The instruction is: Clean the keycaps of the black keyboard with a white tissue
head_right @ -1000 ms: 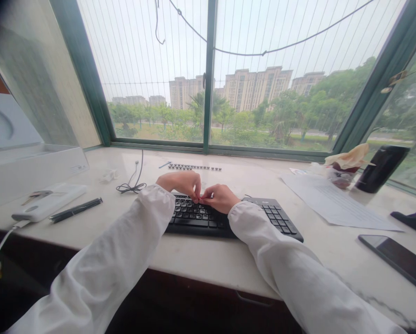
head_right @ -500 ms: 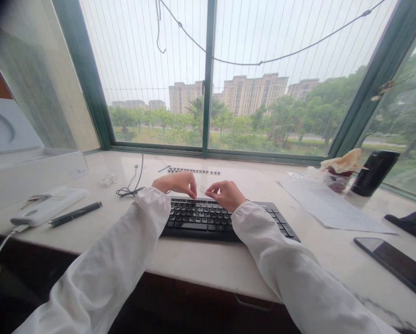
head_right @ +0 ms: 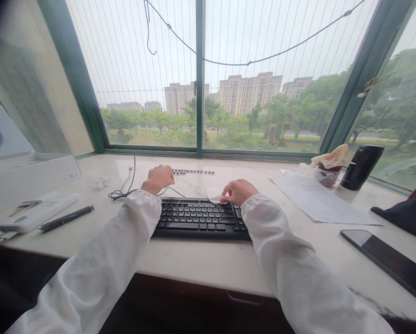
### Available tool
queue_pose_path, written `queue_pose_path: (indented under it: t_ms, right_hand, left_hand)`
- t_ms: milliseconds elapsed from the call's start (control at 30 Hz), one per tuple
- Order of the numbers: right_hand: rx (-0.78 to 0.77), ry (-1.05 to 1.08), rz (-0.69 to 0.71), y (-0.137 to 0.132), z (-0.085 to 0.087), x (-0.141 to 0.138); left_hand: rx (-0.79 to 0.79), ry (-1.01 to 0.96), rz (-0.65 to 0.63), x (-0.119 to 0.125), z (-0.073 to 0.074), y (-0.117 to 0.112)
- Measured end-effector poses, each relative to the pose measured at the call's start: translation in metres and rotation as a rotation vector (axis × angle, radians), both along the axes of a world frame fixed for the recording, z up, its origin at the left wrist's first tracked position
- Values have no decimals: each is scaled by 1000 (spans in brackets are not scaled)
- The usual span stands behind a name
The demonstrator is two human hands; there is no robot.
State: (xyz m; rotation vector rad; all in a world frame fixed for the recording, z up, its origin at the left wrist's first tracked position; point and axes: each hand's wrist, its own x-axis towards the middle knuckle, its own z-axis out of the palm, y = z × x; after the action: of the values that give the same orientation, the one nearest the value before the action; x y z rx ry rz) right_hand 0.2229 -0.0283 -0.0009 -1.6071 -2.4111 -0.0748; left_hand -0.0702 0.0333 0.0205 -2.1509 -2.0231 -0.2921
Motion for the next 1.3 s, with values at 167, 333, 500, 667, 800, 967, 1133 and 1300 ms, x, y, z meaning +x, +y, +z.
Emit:
queue_pose_path:
  t_ms: [167,333,500,667,800,967,1133,1300]
  right_hand:
    - [46,9,-16,3,-12,-16]
    - [126,51,-115,2,-19,-23]
    - [123,37,-142,0,-20,-23]
    - [121,24,-150,-2,-17,-26]
    - [123,14,-151,-3,-17,-28]
    - [145,-15,-147,-2,-18,-28]
    - [139,-22,-140,-3,-17,-29]
    - [140,-23,-130,-3,-17,-29]
  left_hand:
    - [30,-27,126,-12,-3,8]
    - [10,-70,104,-20,-4,22]
    - [-16,-28,-36,-19,-6,57]
    - [-88,46,-175,-7,-16,96]
    - [-92,89,-210,4,-22,122]
    - [-105,159,-230,14,-25,148]
    - [-113,203,-232,19,-26,156]
    - [-121,226,-244,22,-24,149]
